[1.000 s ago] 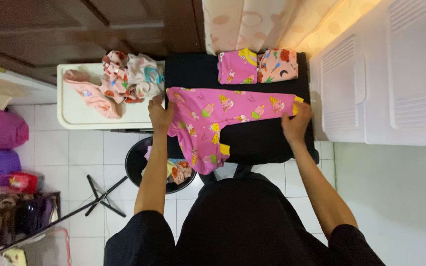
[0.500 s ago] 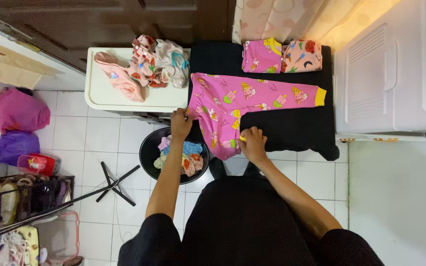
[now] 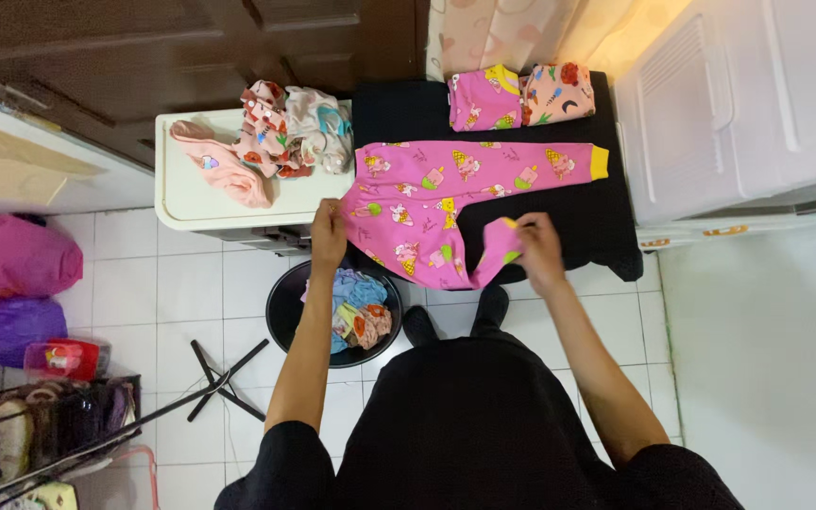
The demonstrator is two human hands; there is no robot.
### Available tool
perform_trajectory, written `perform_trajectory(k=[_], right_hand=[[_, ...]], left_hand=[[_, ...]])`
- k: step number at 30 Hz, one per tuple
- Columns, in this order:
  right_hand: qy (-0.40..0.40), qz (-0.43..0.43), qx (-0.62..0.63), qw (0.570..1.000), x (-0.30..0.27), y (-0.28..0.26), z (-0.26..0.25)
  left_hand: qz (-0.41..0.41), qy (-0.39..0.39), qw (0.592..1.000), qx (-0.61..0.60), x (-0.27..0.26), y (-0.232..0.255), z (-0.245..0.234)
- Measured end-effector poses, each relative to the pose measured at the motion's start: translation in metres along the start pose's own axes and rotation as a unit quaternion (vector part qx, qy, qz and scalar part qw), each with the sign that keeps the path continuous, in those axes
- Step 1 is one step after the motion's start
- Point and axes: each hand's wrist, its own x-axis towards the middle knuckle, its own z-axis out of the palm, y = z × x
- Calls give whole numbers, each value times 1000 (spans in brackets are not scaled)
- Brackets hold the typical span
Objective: The person folds several small pieces of children's clothing, including patterned pants and shirts, one by one on a black surface. The folded items are stacked neatly on the surface as the task progresses.
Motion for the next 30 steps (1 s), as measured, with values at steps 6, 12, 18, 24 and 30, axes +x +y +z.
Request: perform_trajectory(k=[6,12,18,24,30], right_hand=[[50,-36,200,978,8,-28,-79],[71,-43,13,996,-2,-45,-113],[145,-88,-483,859,-6,-55,-115],[133,-39,-77,987,11,-55,-122],[141,83,-54,985,30,-55,-132]], left_hand=[[-213,-67,969,-107,-6,-28,-6],[-198,-121,971,-52,-4,-25,-13],[-127,-115,984,-38,-5,-14,-24],[-128,-119,984,-25,0,-14,-23],[-91,-89,992,-13,1,-18,-15]])
